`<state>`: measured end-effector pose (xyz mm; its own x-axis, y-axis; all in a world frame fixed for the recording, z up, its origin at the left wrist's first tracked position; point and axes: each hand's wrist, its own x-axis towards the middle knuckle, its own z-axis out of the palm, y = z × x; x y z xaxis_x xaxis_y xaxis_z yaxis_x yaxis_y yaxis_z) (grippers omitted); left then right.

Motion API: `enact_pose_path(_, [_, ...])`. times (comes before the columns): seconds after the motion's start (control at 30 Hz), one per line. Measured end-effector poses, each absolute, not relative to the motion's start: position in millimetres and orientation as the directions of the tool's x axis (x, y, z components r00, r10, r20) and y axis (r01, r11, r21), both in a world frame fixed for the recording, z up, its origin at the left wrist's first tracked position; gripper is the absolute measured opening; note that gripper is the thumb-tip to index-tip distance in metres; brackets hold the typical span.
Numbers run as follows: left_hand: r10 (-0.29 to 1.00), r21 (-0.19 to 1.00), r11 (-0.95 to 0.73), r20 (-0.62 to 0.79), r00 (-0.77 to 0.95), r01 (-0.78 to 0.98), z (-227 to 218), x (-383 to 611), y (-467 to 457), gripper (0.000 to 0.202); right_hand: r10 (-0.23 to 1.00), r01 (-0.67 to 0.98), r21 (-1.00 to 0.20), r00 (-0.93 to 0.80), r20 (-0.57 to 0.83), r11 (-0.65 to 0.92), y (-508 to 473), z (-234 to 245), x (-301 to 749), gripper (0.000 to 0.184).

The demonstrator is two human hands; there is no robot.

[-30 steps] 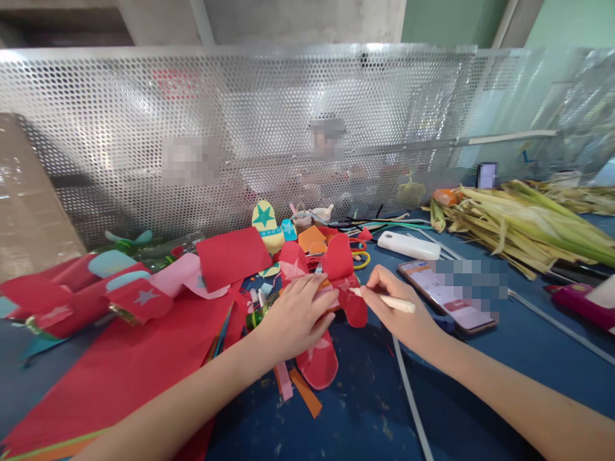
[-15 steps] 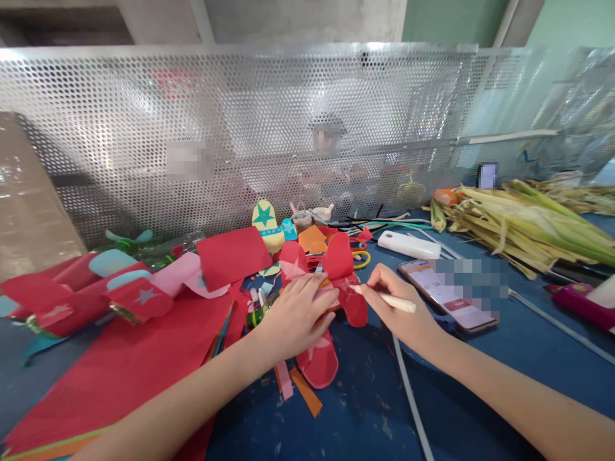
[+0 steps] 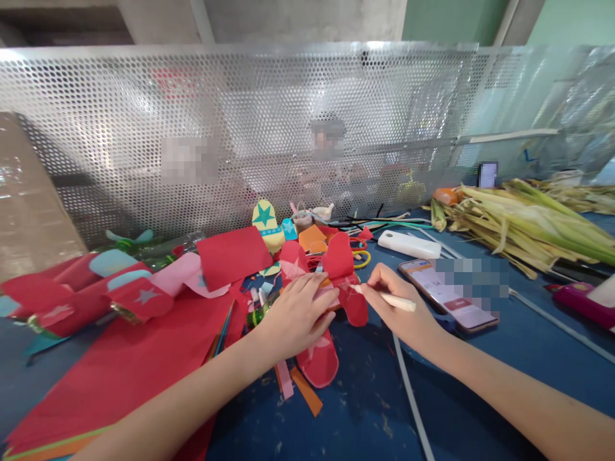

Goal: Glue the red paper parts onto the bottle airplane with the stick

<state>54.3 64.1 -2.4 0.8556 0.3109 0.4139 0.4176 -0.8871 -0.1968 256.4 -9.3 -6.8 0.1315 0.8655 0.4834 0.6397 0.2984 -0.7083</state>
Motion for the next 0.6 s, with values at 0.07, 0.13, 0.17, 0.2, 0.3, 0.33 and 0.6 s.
enact_pose_path(0.07, [0.312,-0.195,-0.887,0.415,0.855,0.418,-2.3,54.3,64.0,0.028,0.867,0.639,-0.709,0.131,0.481,0.297,-9.3,-6.7,256.3,0.022])
enact_pose_path(0.13, [0.306,-0.197,-0.888,0.421,0.854,0.415,-2.4,54.2,64.0,0.027,0.862,0.638,-0.708,0.135,0.488,0.301,-9.1,-6.8,256.2,0.022])
enact_pose_path(0.17, [0.303,-0.199,-0.889,0.422,0.854,0.413,-2.5,54.1,64.1,0.028,0.860,0.639,-0.707,0.135,0.492,0.305,-9.0,-6.8,256.1,0.022])
enact_pose_path(0.2, [0.301,-0.200,-0.889,0.423,0.855,0.412,-2.7,54.0,64.1,0.028,0.858,0.640,-0.704,0.134,0.495,0.307,-8.9,-6.7,256.0,0.022])
enact_pose_path(0.3, [0.303,-0.200,-0.888,0.422,0.854,0.414,-3.4,53.7,64.4,0.028,0.857,0.644,-0.700,0.131,0.498,0.308,-9.2,-6.1,255.6,0.023])
enact_pose_path(0.33, [0.305,-0.199,-0.888,0.422,0.854,0.415,-3.6,53.7,64.5,0.028,0.859,0.644,-0.701,0.130,0.496,0.307,-9.3,-6.0,255.5,0.023])
enact_pose_path(0.6, [0.304,-0.198,-0.890,0.416,0.857,0.412,-3.0,53.9,64.7,0.028,0.854,0.644,-0.702,0.141,0.501,0.305,-8.9,-6.6,255.8,0.022])
